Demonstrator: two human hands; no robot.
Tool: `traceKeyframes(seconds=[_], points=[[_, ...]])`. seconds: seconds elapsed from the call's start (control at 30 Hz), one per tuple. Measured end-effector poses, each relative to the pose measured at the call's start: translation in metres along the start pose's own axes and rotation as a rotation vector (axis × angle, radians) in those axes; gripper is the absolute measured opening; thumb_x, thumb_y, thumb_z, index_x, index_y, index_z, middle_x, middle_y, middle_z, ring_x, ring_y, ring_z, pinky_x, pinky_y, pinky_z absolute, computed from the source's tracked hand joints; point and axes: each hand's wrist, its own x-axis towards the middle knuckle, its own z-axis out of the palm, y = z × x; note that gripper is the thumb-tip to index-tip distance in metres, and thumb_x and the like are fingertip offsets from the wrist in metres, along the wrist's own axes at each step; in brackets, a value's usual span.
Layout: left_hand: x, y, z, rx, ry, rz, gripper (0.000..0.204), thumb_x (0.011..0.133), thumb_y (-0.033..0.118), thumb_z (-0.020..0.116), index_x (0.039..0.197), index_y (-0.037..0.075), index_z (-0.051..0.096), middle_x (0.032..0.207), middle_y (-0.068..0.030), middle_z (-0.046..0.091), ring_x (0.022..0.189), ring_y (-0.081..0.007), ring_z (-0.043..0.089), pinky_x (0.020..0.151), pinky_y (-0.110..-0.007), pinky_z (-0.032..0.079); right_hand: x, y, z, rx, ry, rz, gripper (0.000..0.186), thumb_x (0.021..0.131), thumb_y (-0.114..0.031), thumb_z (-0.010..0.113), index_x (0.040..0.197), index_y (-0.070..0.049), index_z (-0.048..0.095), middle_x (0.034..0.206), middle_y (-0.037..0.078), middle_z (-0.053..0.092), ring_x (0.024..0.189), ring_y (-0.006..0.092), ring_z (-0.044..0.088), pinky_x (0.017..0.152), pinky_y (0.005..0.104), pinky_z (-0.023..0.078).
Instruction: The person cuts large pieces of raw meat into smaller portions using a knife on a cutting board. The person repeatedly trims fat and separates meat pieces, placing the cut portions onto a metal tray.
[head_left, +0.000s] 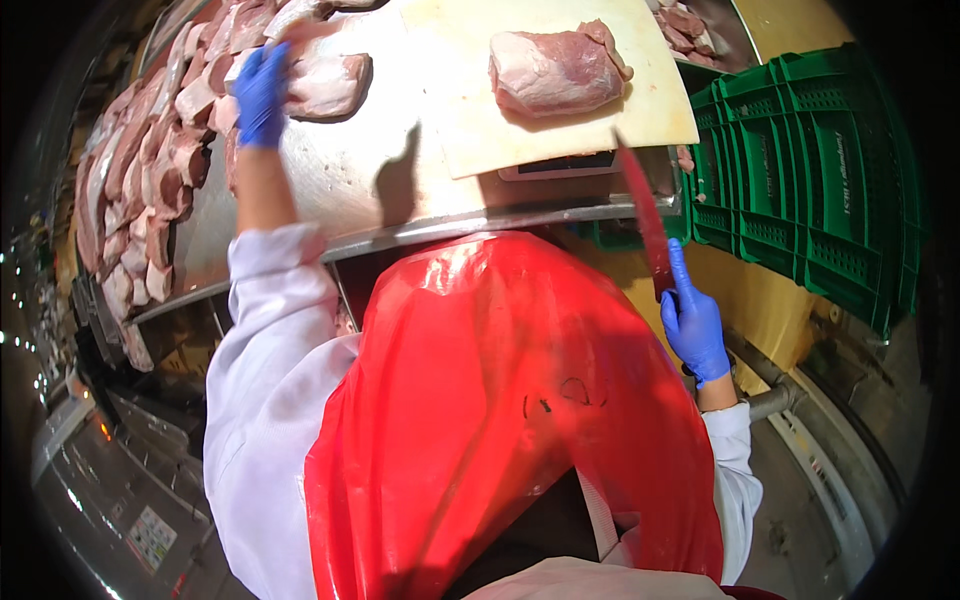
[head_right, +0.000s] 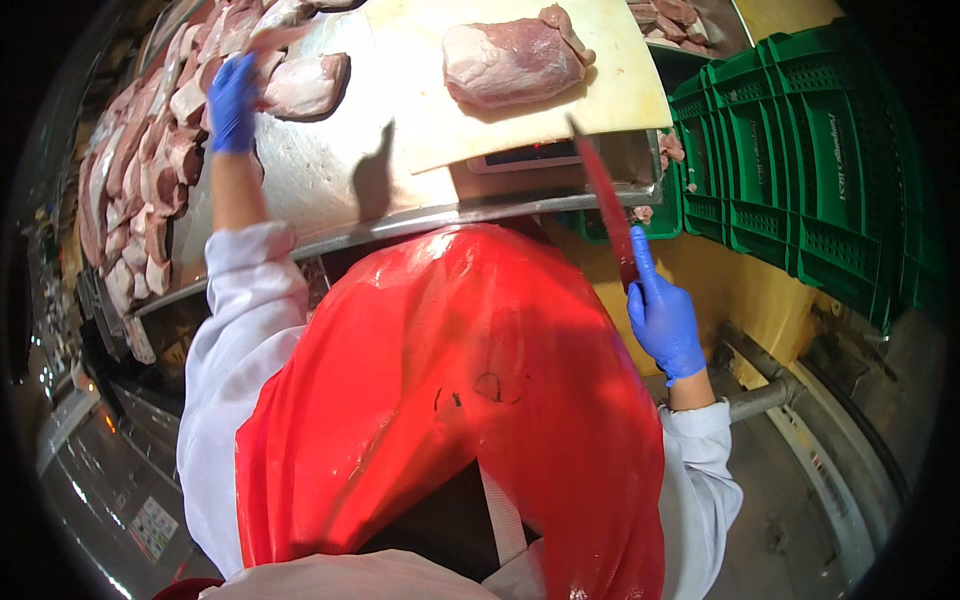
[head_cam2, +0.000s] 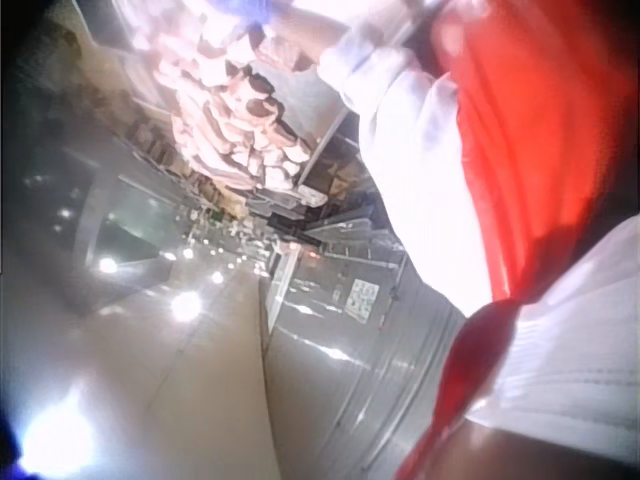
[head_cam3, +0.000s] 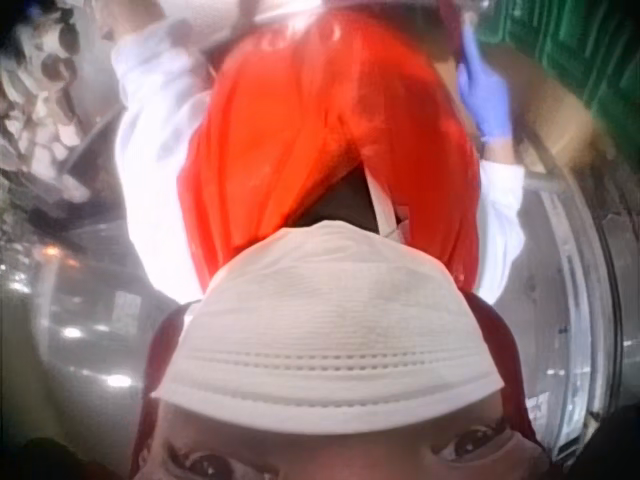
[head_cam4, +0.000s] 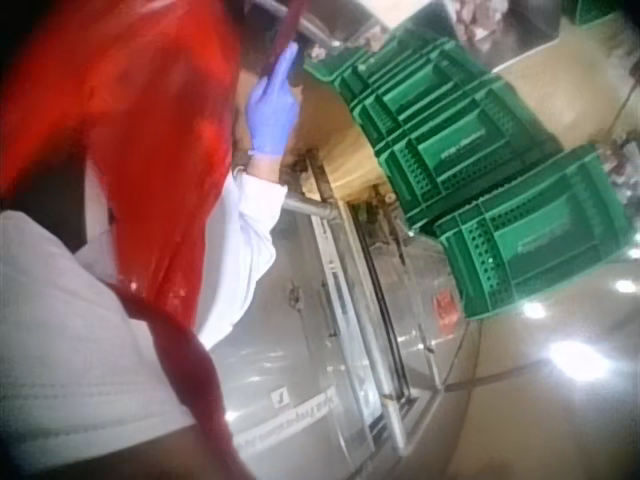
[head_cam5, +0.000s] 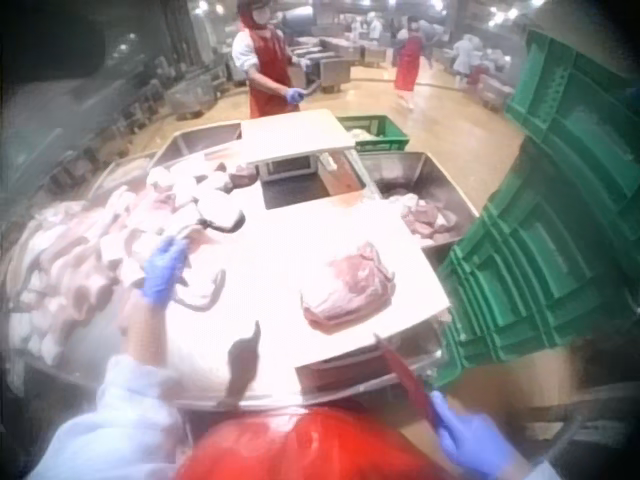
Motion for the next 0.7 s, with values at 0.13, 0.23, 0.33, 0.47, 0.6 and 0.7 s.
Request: traceKeyframes(seconds=[0.13, 0.23, 0.33, 0.47, 0.6, 0.7], points=[[-0.104, -0.015, -0.129, -0.033, 0.45, -0.112, 0.029, 0.098, 0.037, 0.059, 0.118, 0.016, 0.062, 0.1, 0.0006, 0.065, 0.069, -0.0107, 0.059, 0.053, -0.028, 0.049, 0.011, 0.039, 0.002, 0.216, 0.11, 0.078, 0.08, 0.09, 0.001, 0.053, 0.161, -0.018, 0.019, 0.061, 0.014, 0.055, 0.052, 0.0286, 0.053, 0.056, 0.0379, 0.047], [-0.218, -0.089, -0.209, -0.133, 0.533, -0.27, 0.031, 0.096, 0.044, 0.063, 0.113, 0.018, 0.063, 0.068, 0.0049, 0.049, 0.044, -0.0101, 0.039, 0.038, -0.026, 0.033, 0.025, 0.055, 0.002, 0.349, 0.18, 0.113, 0.079, 0.091, -0.001, 0.053, 0.161, -0.017, 0.018, 0.06, 0.011, 0.054, 0.05, 0.0221, 0.051, 0.054, 0.0353, 0.046], [-0.355, -0.198, -0.269, 0.047, 0.645, -0.815, 0.028, 0.095, 0.041, 0.059, 0.104, 0.015, 0.065, 0.074, 0.0004, 0.059, 0.047, -0.016, 0.045, 0.04, -0.03, 0.038, 0.035, 0.077, -0.008, 0.458, 0.212, 0.104, 0.079, 0.092, -0.001, 0.053, 0.161, -0.016, 0.017, 0.058, 0.006, 0.051, 0.049, 0.0154, 0.047, 0.052, 0.0314, 0.043], [-0.349, -0.188, -0.148, -0.298, 0.496, -0.928, 0.025, 0.094, 0.029, 0.057, 0.107, 0.01, 0.066, 0.09, -0.0029, 0.068, 0.072, -0.0155, 0.06, 0.058, -0.034, 0.049, 0.037, 0.102, -0.038, 0.363, 0.339, 0.127, 0.079, 0.092, 0.0, 0.051, 0.162, -0.017, 0.016, 0.06, 0.002, 0.05, 0.051, 0.0096, 0.043, 0.052, 0.0264, 0.042], [-0.273, -0.024, 0.053, -0.368, -0.24, -0.692, 0.028, 0.094, 0.025, 0.059, 0.11, 0.003, 0.06, 0.098, -0.006, 0.063, 0.078, -0.0169, 0.059, 0.075, -0.031, 0.053, 0.056, 0.109, -0.074, 0.498, 0.443, 0.119, 0.077, 0.095, 0.0, 0.053, 0.161, -0.02, 0.018, 0.069, 0.002, 0.059, 0.055, 0.0072, 0.05, 0.052, 0.025, 0.045], [-0.226, 0.082, 0.186, -0.242, -0.525, -0.492, 0.027, 0.096, 0.023, 0.059, 0.112, 0.002, 0.058, 0.096, -0.005, 0.06, 0.077, -0.014, 0.058, 0.071, -0.028, 0.053, 0.054, 0.114, -0.097, 0.5, 0.538, 0.051, 0.077, 0.096, 0.0, 0.054, 0.161, -0.02, 0.019, 0.073, 0.001, 0.062, 0.056, 0.0065, 0.052, 0.052, 0.0241, 0.045]])
